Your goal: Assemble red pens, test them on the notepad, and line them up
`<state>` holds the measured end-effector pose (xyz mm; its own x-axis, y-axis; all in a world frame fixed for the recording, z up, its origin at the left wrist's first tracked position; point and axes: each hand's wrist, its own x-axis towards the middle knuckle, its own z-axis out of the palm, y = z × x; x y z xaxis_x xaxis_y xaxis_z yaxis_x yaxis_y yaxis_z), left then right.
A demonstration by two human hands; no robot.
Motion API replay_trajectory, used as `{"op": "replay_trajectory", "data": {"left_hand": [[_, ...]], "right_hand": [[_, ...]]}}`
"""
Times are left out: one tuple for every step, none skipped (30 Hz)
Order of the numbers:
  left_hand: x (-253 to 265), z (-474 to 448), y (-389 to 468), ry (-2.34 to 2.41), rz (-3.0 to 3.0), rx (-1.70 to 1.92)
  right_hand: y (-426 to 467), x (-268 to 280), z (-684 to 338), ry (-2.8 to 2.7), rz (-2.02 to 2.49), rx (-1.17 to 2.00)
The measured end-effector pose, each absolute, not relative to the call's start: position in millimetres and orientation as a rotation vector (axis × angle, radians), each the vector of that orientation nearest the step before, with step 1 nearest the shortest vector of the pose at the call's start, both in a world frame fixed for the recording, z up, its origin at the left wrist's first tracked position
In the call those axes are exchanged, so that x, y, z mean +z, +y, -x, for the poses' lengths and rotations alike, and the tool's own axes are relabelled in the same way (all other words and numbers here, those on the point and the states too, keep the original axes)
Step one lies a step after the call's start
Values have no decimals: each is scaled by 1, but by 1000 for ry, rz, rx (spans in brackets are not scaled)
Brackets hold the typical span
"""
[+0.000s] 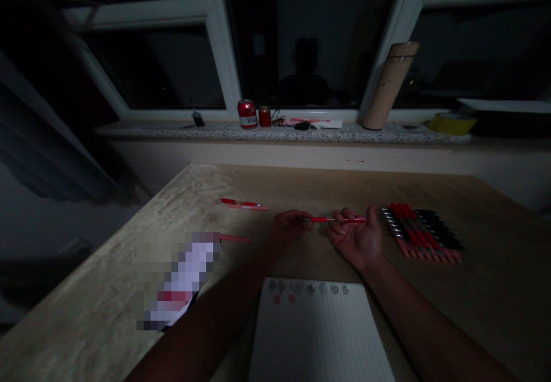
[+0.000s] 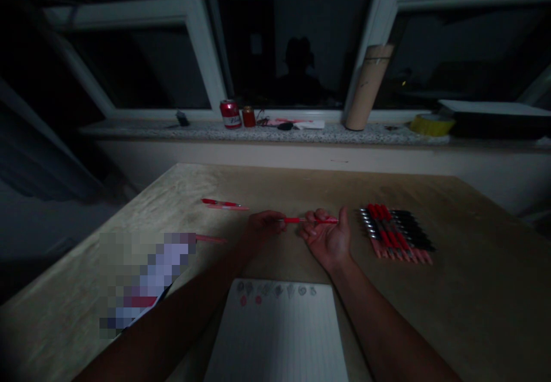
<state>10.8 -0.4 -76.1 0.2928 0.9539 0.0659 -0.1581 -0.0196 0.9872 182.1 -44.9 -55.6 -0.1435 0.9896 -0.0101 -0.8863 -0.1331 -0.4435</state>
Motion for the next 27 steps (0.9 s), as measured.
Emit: {"op": "replay_trajectory", "data": {"left_hand": [[-76, -11, 0, 857, -1262, 1080], [-76, -10, 0, 858, -1270, 1077], [-76, -10, 0, 857, -1274, 1077], [-76, -10, 0, 855, -1276, 1079], [-76, -10, 0, 853, -1276, 1079], [-76, -10, 0, 852, -1273, 1082], [-76, -10, 0, 850, -1269, 1083], [-76, -10, 0, 848, -1270, 1083], [-76, -10, 0, 845, -1272, 1081], [-76, -10, -1, 843, -1273, 1077], [-76, -10, -1, 842, -1272, 1074], [-76, -10, 0, 841, -1275, 1065], [-75, -9, 0, 838, -1282, 1053], [-75, -8, 1, 833, -1295, 1034], [-74, -7, 2, 824, -1315, 1009], [-72, -6, 4, 807, -1336, 982], [-70, -5, 6, 787, -1354, 957], [-68, -4, 7, 774, -1363, 943], [-65, -3, 8, 760, -1365, 939], [-61, -3, 9, 761, -1361, 949], [-57, -4, 9, 776, -1351, 977], [-53, -6, 7, 791, -1345, 994], [-49, -8, 4, 820, -1330, 1035], [-47, -11, 1, 842, -1309, 1055], [-46, -15, -3, 857, -1310, 1056], [-46, -18, -8, 868, -1325, 1054], [-47, -22, -13, 887, -1332, 1048]], "right_hand": [[-45, -56, -182, -386, 345, 1684], [-45, -56, -182, -388, 343, 1682], [-45, -55, -182, -392, 342, 1680], [-45, -55, -182, -396, 344, 1676], [-46, -55, -182, -400, 346, 1674], [-46, -54, -182, -404, 346, 1673], [-46, -53, -182, -410, 346, 1671], [-46, -53, -183, -418, 348, 1669], [-46, -52, -182, -429, 358, 1664], [-45, -53, -182, -449, 379, 1656], [-45, -54, -181, -478, 417, 1643], [-44, -56, -179, -517, 479, 1622], [-43, -58, -177, -567, 559, 1596], [-42, -61, -175, -628, 655, 1559], [-41, -64, -173, -695, 766, 1515], [-40, -66, -171, -772, 855, 1476], [-41, -67, -169, -853, 919, 1444], [-42, -66, -168, -926, 953, 1379], [-43, -64, -167, -1010, 995, 1339], [-46, -60, -167, -1054, 1019, 1272], [-49, -55, -168, -1086, 1039, 1229], [-52, -50, -168, -1108, 1062, 1195], [-57, -45, -167, -1134, 1081, 1177], [-61, -41, -166, -1152, 1100, 1186], [-67, -38, -164, -1182, 1115, 1227], [-73, -38, -161, -1211, 1138, 1277], [-79, -39, -157, -1244, 1168, 1318]]}}
